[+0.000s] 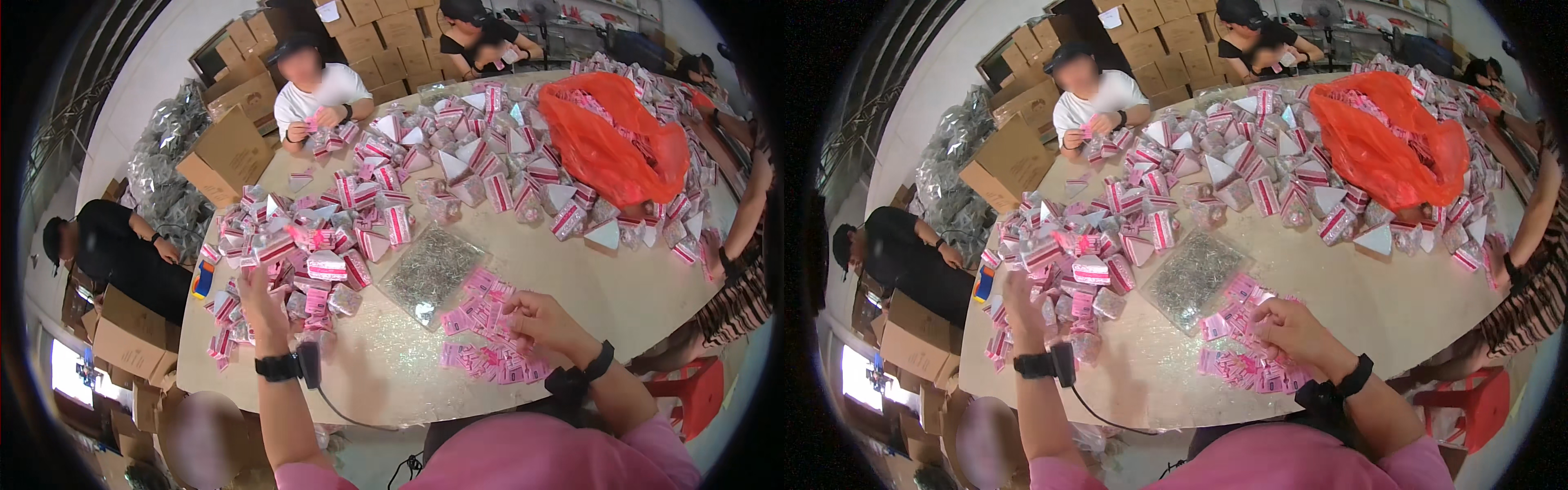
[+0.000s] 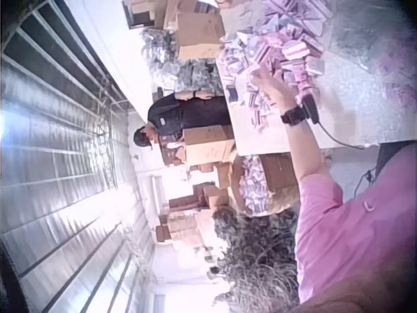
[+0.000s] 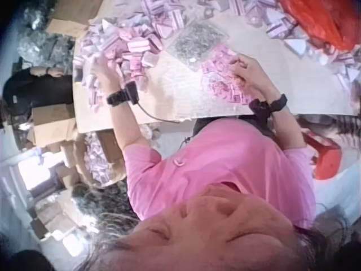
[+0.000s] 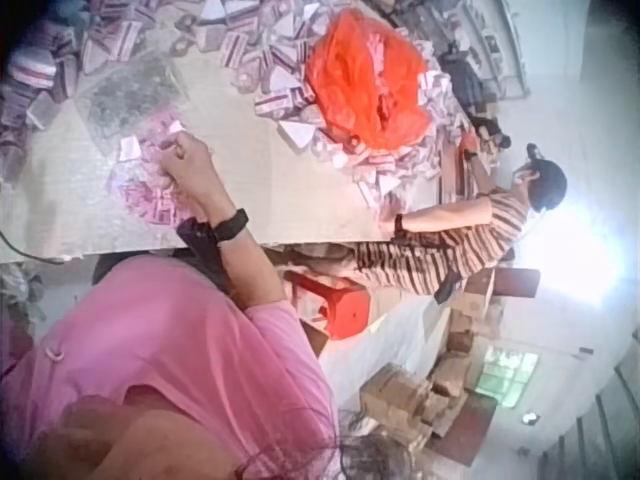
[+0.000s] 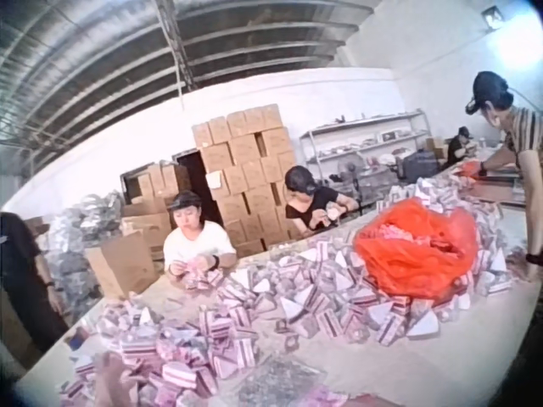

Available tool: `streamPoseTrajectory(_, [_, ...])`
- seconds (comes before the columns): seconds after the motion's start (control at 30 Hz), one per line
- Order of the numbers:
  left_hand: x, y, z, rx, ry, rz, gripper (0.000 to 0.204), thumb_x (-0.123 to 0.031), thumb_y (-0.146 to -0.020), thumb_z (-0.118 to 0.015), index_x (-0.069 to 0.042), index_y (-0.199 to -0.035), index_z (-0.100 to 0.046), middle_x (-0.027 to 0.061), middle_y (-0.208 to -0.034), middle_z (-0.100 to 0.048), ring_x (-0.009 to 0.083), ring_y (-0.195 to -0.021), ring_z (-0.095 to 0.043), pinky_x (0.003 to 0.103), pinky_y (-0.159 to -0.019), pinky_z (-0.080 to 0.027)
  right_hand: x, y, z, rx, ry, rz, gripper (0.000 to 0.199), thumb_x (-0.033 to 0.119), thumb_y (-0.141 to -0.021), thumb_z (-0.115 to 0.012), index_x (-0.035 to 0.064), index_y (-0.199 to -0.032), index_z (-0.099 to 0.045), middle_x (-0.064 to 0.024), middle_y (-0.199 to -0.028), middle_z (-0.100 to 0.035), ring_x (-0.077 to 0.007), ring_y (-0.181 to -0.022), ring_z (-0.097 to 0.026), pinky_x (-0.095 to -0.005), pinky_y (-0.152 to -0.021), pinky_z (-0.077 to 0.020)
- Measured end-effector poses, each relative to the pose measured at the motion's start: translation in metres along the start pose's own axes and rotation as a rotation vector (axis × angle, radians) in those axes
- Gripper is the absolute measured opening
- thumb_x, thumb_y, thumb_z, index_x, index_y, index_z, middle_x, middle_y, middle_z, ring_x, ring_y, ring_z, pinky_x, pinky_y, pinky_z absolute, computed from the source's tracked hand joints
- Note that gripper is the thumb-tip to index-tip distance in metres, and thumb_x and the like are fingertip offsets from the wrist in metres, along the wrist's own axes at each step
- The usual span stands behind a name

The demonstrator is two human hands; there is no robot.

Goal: Packing small pink packets and beads into triangular bags and larger cardboard containers in a production assembly line setting.

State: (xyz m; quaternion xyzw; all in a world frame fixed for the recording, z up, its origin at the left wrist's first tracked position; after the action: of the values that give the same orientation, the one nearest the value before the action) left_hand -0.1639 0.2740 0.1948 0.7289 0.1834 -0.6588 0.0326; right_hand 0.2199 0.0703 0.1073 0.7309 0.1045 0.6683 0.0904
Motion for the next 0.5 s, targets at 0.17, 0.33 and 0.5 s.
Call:
streamPoseTrajectory(0.17, [0.092,0.071,-0.047,0.585,-0.472,0.037,0.028,-0.014,-0.081,-0.066,-0.001,-0.105,-0.062,0.0050,-0.096,-0.065,0.0125,-0.081,-0.059,0.028,-0.071,-0.049,-0.024,-0.005,0.008,0.006,-0.023,-0.109,0.016,0.013,-0.088,-0.059,0.0003,-0.097,-0.057,-0.0032,-0.070,-0.057,-0.0088,-0.054,-0.057,-0.0221,-0.047,-0.0451])
streamPoseTrajectory(0.33, [0.107,0.116,-0.128,0.798,-0.703,-0.455,0.019,-0.009,-0.076,-0.063,-0.001,-0.093,-0.064,0.0155,-0.093,-0.064,0.0297,-0.089,-0.061,0.038,-0.076,-0.049,-0.035,-0.007,0.005,0.033,0.050,-0.112,0.016,0.015,-0.088,-0.059,0.0013,-0.096,-0.058,-0.0020,-0.070,-0.057,-0.0081,-0.055,-0.057,-0.0217,-0.047,-0.0444])
streamPoseTrajectory(0.5, [0.140,0.111,-0.175,0.842,-1.095,-0.578,0.015,-0.011,-0.074,-0.061,0.000,-0.083,-0.060,0.0179,-0.087,-0.061,0.0359,-0.087,-0.059,0.045,-0.076,-0.048,-0.040,0.000,0.005,0.015,0.050,-0.163,0.016,0.016,-0.087,-0.059,0.0025,-0.096,-0.060,-0.0013,-0.071,-0.058,-0.0077,-0.056,-0.057,-0.0217,-0.047,-0.0445])
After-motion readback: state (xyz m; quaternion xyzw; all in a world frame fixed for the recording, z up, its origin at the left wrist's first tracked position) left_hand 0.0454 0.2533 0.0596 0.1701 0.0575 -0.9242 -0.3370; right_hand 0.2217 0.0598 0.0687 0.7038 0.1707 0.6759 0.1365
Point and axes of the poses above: each hand's wrist, its own y-axis away from the middle knuckle, its own z-axis out of the back of the hand, x = y × z, the point moved 7 cm from there along -y, towards the middle knuckle
